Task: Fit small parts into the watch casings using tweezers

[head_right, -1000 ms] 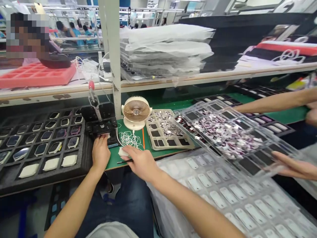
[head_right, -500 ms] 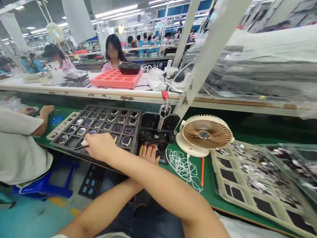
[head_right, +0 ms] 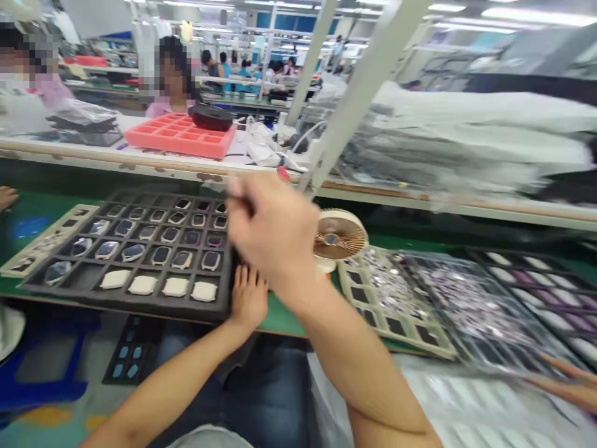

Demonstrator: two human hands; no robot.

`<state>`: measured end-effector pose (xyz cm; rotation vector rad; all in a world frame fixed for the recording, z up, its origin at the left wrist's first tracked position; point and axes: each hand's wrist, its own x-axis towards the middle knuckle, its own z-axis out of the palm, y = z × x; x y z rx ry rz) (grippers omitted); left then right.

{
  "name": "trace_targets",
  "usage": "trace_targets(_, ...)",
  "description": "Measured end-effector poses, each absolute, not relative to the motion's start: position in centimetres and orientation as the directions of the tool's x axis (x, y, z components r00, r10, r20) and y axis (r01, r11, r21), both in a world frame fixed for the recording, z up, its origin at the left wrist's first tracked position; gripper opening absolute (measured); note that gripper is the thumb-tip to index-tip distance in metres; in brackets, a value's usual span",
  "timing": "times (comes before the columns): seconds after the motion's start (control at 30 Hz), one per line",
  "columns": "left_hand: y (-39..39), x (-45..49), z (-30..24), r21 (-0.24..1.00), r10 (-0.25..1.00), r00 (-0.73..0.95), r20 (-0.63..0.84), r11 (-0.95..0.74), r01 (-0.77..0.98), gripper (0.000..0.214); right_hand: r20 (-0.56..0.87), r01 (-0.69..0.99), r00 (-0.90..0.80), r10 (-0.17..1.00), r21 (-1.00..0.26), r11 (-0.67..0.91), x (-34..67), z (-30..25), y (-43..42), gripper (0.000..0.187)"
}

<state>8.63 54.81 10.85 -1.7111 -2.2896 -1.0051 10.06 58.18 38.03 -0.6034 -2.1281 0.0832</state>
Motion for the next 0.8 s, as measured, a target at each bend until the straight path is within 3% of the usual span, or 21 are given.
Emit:
trace_targets(0.1, 54.6, 8.8, 11.2, 0.478, 0.817, -0.359, 0.451, 0.118, 0.870, 0.051, 0.776, 0.530, -0.319, 0.544, -0.330, 0.781, 12.0, 40.3, 64.8, 0.034)
trace_targets(0.27, 54.6, 8.7, 11.5, 0.510, 0.819, -0.361, 0.446, 0.099, 0.854, 0.056, 0.441, 0.547, -0.589, 0.677, -0.398, 0.736, 10.4, 40.0, 72.4, 0.039)
trace_targets(0.33, 53.9, 9.0, 11.6, 0.516, 0.825, -0.334, 0.456, 0.061, 0.855, 0.056, 0.435, 0.529, -0.606, 0.666, -0.406, 0.746, 10.2, 39.4, 72.9, 0.048)
trace_targets(0.43, 50.0, 9.9, 12.0, 0.500, 0.852, -0.198, 0.485, -0.085, 0.862, 0.054, 0.647, 0.442, -0.534, 0.543, -0.334, 0.833, 11.2, 38.2, 71.4, 0.051)
trace_targets(0.53, 42.7, 9.6, 12.9, 0.478, 0.852, -0.023, 0.523, -0.271, 0.836, 0.051, 0.868, 0.318, -0.382, 0.315, -0.197, 0.927, 13.5, 36.5, 67.8, 0.038)
trace_targets(0.63, 35.2, 6.8, 15.1, 0.505, 0.767, 0.010, 0.642, -0.432, 0.747, 0.052, 0.942, 0.264, -0.295, 0.162, -0.083, 0.961, 16.1, 34.0, 64.6, 0.020)
trace_targets(0.7, 31.8, 3.1, 17.2, 0.451, 0.700, -0.115, 0.705, -0.316, 0.835, 0.049, 0.953, 0.250, -0.296, 0.064, 0.013, 0.968, 17.4, 31.7, 63.7, 0.022)
trace_targets(0.77, 29.9, -2.0, 19.7, 0.440, 0.583, -0.398, 0.709, 0.075, 0.895, 0.035, 0.931, 0.243, -0.365, 0.004, 0.091, 0.966, 17.9, 29.3, 63.7, 0.025)
trace_targets(0.8, 29.3, -4.8, 20.9, 0.438, 0.483, -0.549, 0.682, 0.333, 0.835, 0.025, 0.925, 0.237, -0.380, -0.013, 0.111, 0.965, 17.9, 28.3, 63.8, 0.026)
